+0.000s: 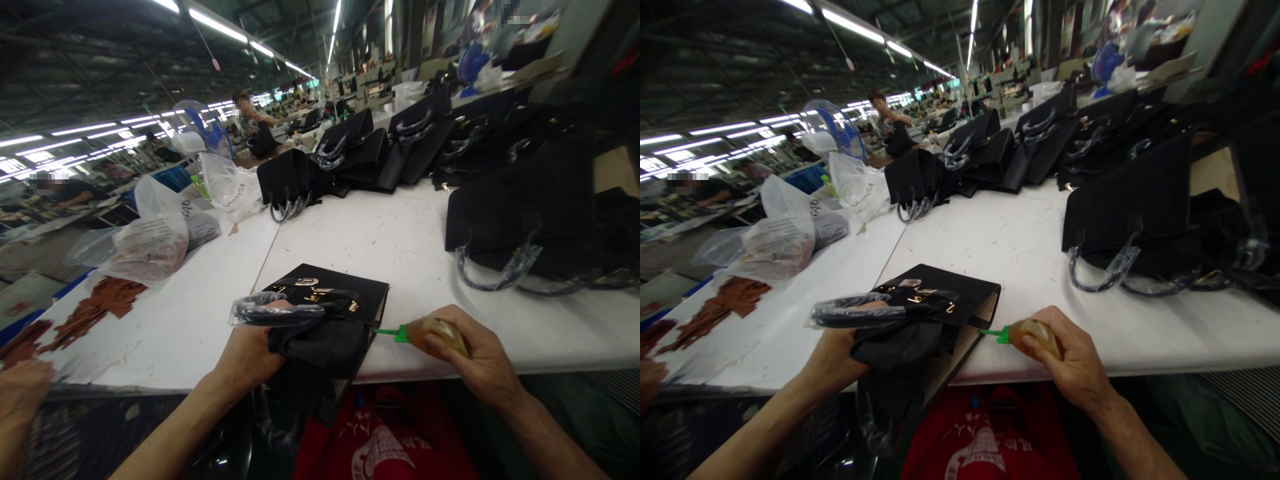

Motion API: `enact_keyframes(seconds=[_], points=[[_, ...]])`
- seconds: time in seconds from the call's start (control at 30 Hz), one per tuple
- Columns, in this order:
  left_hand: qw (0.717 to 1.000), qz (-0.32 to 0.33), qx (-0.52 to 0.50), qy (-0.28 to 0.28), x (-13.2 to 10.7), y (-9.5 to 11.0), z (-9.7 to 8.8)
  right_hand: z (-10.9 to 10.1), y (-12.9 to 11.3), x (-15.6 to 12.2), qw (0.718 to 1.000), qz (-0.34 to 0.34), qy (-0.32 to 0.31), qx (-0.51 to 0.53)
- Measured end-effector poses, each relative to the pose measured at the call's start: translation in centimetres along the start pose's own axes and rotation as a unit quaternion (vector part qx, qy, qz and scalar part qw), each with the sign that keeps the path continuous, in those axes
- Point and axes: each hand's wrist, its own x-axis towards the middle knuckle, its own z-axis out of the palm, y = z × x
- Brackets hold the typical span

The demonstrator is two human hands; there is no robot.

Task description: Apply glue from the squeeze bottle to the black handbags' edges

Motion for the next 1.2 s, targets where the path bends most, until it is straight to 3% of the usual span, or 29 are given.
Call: enact_keyframes(seconds=[0.3, 0.47, 0.73, 0.9, 1.03, 1.2], points=[[1.0, 0.013, -0.002, 0.015, 0.2, 0.1, 0.0, 0.1, 0.1, 0.0, 1.0, -0.003, 0.02, -0.012], [1.0, 0.009, -0.003, 0.011, 0.3, 0.3, -0.1, -0.2, -0.3, -0.4, 0.996, 0.035, 0.079, -0.023], [0.999, 0.023, -0.009, 0.03, 0.3, 0.4, -0.1, -0.1, -2.8, -1.2, 0.999, 0.013, -0.031, 0.031], [0.999, 0.005, 0.016, 0.036, -0.1, -0.2, 0.2, 0.0, -3.5, -1.6, 1.0, 0.0, 0.0, -0.003], [0.999, 0.001, 0.014, 0.03, -0.1, -0.1, 0.3, 0.0, -4.1, -1.8, 0.999, -0.008, -0.046, 0.022], [0.998, 0.014, 0.031, 0.045, 0.2, 0.3, 0.3, 0.0, -4.4, -1.8, 0.999, -0.022, 0.003, -0.029]])
